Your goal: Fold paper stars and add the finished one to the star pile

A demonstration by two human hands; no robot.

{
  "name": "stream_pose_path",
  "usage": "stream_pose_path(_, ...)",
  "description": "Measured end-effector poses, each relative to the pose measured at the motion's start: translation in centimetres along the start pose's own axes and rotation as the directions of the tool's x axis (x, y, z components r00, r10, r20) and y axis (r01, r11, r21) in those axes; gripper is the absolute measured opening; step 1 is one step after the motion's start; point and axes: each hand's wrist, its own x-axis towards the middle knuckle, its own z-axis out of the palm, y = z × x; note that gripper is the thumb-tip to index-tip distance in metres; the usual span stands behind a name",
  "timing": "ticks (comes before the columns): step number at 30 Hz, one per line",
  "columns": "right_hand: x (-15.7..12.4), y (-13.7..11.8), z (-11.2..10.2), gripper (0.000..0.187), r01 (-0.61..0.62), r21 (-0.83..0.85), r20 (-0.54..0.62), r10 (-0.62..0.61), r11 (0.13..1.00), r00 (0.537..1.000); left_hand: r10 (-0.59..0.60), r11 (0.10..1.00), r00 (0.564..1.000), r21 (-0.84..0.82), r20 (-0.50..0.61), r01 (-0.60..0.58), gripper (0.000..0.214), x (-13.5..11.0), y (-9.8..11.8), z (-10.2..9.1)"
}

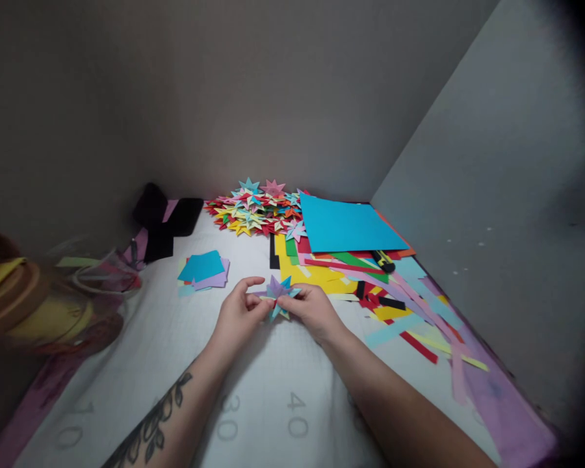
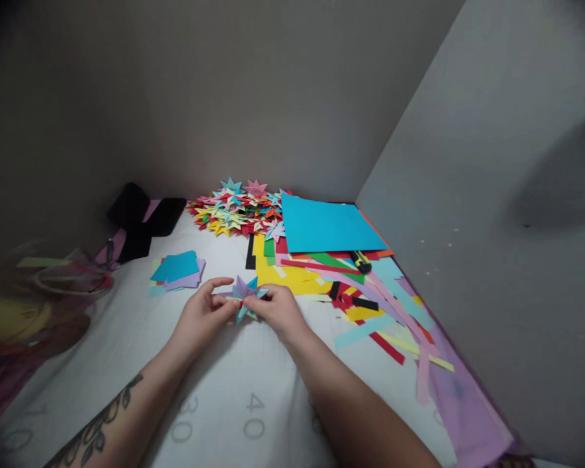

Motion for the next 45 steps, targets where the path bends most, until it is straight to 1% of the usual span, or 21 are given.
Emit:
stream_pose_path(3, -0.2, -0.1, 0.4, 0.019, 0.031, 0.016, -0.052, -0.030, 0.999, 0.998, -0.011, 0.998, 1.000, -0.057, 0.024, 0.012, 0.052, -0.2, 0.4, 0.2)
stream_pose_path(8, -0.4, 0.2, 0.5, 0.013, 0.161, -0.035, -0.148, -0.165, 0.986, 0.975, -0.052, 0.954, 0.995, -0.289, 0.087, 0.075, 0.059, -0.5, 1.2, 0.4)
stream_pose_path(11, -0.3, 0.2, 0.3, 0.012, 0.161, -0.073, -0.168, -0.171, 0.984, 0.971, -0.068, 0.944, 0.991, -0.313, 0.117, 0.102, 0.063, -0.5, 1.1, 0.5)
stream_pose_path(13, -0.4, 0.0, 0.2, 0.011, 0.229, -0.179, -0.208, -0.264, 0.957, 0.942, -0.094, 0.947, 0.990, -0.297, 0.108, 0.122, 0.061, -0.5, 0.9, 0.6)
stream_pose_path(14, -0.5, -0.2, 0.1, 0.010, 0.307, -0.277, -0.220, -0.372, 0.910, 0.902, -0.115, 0.945, 0.989, -0.298, 0.088, 0.137, 0.058, -0.5, 0.9, 0.6)
stream_pose_path(15, -0.7, -0.5, 0.0, 0.009, 0.404, -0.409, -0.218, -0.517, 0.818, 0.827, -0.147, 0.938, 0.986, -0.306, 0.076, 0.163, 0.054, -0.5, 0.9, 0.5)
stream_pose_path(17, -1.2, -1.1, -0.3, 0.005, 0.612, -0.621, -0.033, -0.797, 0.490, 0.604, -0.231, 0.905, 0.967, -0.342, 0.107, 0.254, 0.050, -0.5, 1.0, 0.2)
stream_pose_path(18, -1.4, -1.3, -0.4, 0.007, 0.670, -0.667, 0.090, -0.858, 0.325, 0.506, -0.266, 0.881, 0.952, -0.364, 0.151, 0.304, 0.051, -0.5, 1.1, -0.1)
stream_pose_path(19, -1.6, -1.5, -0.5, 0.009, 0.700, -0.687, 0.189, -0.881, 0.197, 0.434, -0.284, 0.859, 0.938, -0.381, 0.199, 0.341, 0.051, -0.5, 1.3, -0.4)
stream_pose_path(21, -1.9, -1.8, -0.5, 0.015, 0.718, -0.695, 0.317, -0.880, 0.037, 0.353, -0.283, 0.836, 0.924, -0.406, 0.258, 0.369, 0.048, -0.5, 1.6, -1.0)
stream_pose_path(23, -2.0, -1.8, -0.3, 0.020, 0.708, -0.705, 0.368, -0.867, -0.024, 0.336, -0.266, 0.831, 0.927, -0.425, 0.264, 0.359, 0.045, -0.5, 1.8, -1.3)
stream_pose_path(27, -1.7, -1.5, -0.3, 0.027, 0.691, -0.723, 0.400, -0.832, -0.028, 0.384, -0.222, 0.834, 0.949, -0.460, 0.225, 0.304, 0.054, -0.2, 1.7, -1.4)
stream_pose_path(30, -1.3, -1.2, -0.7, 0.040, 0.700, -0.713, 0.393, -0.805, 0.038, 0.444, -0.170, 0.869, 0.975, -0.445, 0.145, 0.218, 0.060, 0.0, 1.5, -1.3)
stream_pose_path(32, -1.0, -0.8, -1.0, 0.050, 0.702, -0.696, 0.331, -0.799, 0.153, 0.502, -0.142, 0.901, 0.988, -0.405, 0.065, 0.156, 0.063, 0.1, 1.5, -1.3)
stream_pose_path(33, -0.9, -0.6, -1.1, 0.054, 0.693, -0.678, 0.269, -0.795, 0.245, 0.544, -0.127, 0.916, 0.992, -0.382, 0.019, 0.125, 0.065, 0.2, 1.4, -1.2)
stream_pose_path(35, -0.7, -0.2, -1.1, 0.054, 0.640, -0.585, 0.084, -0.748, 0.498, 0.659, -0.098, 0.943, 0.993, -0.326, -0.065, 0.072, 0.066, 0.3, 1.3, -1.1)
stream_pose_path(37, -0.6, 0.0, -0.8, 0.049, 0.542, -0.372, -0.062, -0.602, 0.754, 0.796, -0.067, 0.963, 0.991, -0.267, -0.119, 0.033, 0.065, 0.3, 1.2, -1.0)
stream_pose_path(38, -0.5, 0.1, -0.5, 0.047, 0.480, -0.250, -0.086, -0.513, 0.841, 0.854, -0.056, 0.970, 0.990, -0.242, -0.127, 0.023, 0.064, 0.3, 1.1, -0.9)
stream_pose_path(39, -0.5, 0.2, -0.2, 0.047, 0.413, -0.140, -0.087, -0.426, 0.900, 0.900, -0.051, 0.974, 0.991, -0.225, -0.124, 0.021, 0.063, 0.2, 1.0, -0.7)
stream_pose_path(41, -0.5, 0.2, 0.4, 0.050, 0.293, -0.011, -0.062, -0.294, 0.956, 0.954, -0.057, 0.974, 0.993, -0.222, -0.101, 0.034, 0.063, 0.1, 0.9, -0.5)
stream_pose_path(45, -0.5, 0.0, 1.0, 0.044, 0.167, 0.014, -0.062, -0.166, 0.986, 0.984, -0.106, 0.947, 0.994, -0.304, 0.021, 0.107, 0.067, 0.0, 0.9, -0.1)
